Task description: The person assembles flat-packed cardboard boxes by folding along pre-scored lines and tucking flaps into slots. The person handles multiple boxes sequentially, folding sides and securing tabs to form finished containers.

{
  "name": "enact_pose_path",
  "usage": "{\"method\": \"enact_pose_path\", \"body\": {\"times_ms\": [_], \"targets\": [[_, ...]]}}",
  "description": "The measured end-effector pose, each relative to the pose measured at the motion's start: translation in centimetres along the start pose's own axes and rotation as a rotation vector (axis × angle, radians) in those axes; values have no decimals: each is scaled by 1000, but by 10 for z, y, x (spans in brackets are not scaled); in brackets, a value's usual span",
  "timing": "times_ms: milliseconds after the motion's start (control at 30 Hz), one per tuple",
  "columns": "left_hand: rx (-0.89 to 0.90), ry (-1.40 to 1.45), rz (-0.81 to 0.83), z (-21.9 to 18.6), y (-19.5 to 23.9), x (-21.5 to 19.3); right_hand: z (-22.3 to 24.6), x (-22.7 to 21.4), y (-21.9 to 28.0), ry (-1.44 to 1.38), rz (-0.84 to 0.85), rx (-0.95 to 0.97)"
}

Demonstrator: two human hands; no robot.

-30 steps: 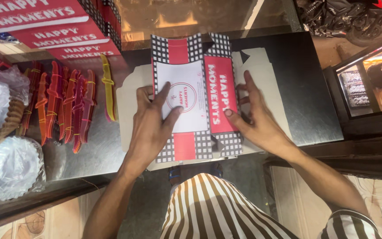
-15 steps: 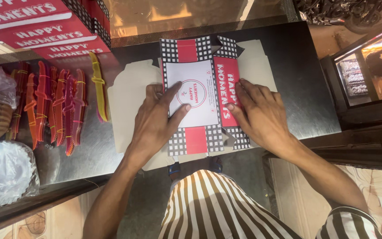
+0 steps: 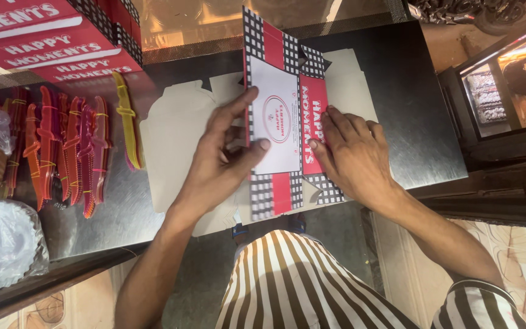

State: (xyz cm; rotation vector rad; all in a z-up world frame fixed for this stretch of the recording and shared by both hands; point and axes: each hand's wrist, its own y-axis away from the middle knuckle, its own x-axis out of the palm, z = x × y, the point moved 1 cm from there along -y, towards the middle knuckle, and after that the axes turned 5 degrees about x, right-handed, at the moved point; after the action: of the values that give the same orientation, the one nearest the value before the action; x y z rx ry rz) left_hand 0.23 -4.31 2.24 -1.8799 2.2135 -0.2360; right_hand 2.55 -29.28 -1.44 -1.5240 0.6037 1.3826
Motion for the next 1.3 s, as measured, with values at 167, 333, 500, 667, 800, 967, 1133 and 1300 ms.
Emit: {"method": "enact_pose_path", "body": {"times_ms": [167,333,500,667,800,967,1133,1300], "targets": [[-72,245,70,5,-4,7,-5,1,-5,-66,17,13],[77,-397,-17,7,0,-9,-10,2,-14,-91,57,77],[-162,-506,11,19,12,-18,-12,4,-17,-111,111,110],[-108,-459,6,28,12,-22,-13,11,-17,-63,66,14],[-228,-169,-19,38,11,-24,-20,21,-14,-93,161,20],[-254,85,-31,48,12,-19,-26,28,-12,-88,186,21],[-56,-180,74,46,12,-16,-18,22,-14,-116,147,29],[-191,69,-6,36,11,-19,-11,6,-10,-519,230,288]]}}
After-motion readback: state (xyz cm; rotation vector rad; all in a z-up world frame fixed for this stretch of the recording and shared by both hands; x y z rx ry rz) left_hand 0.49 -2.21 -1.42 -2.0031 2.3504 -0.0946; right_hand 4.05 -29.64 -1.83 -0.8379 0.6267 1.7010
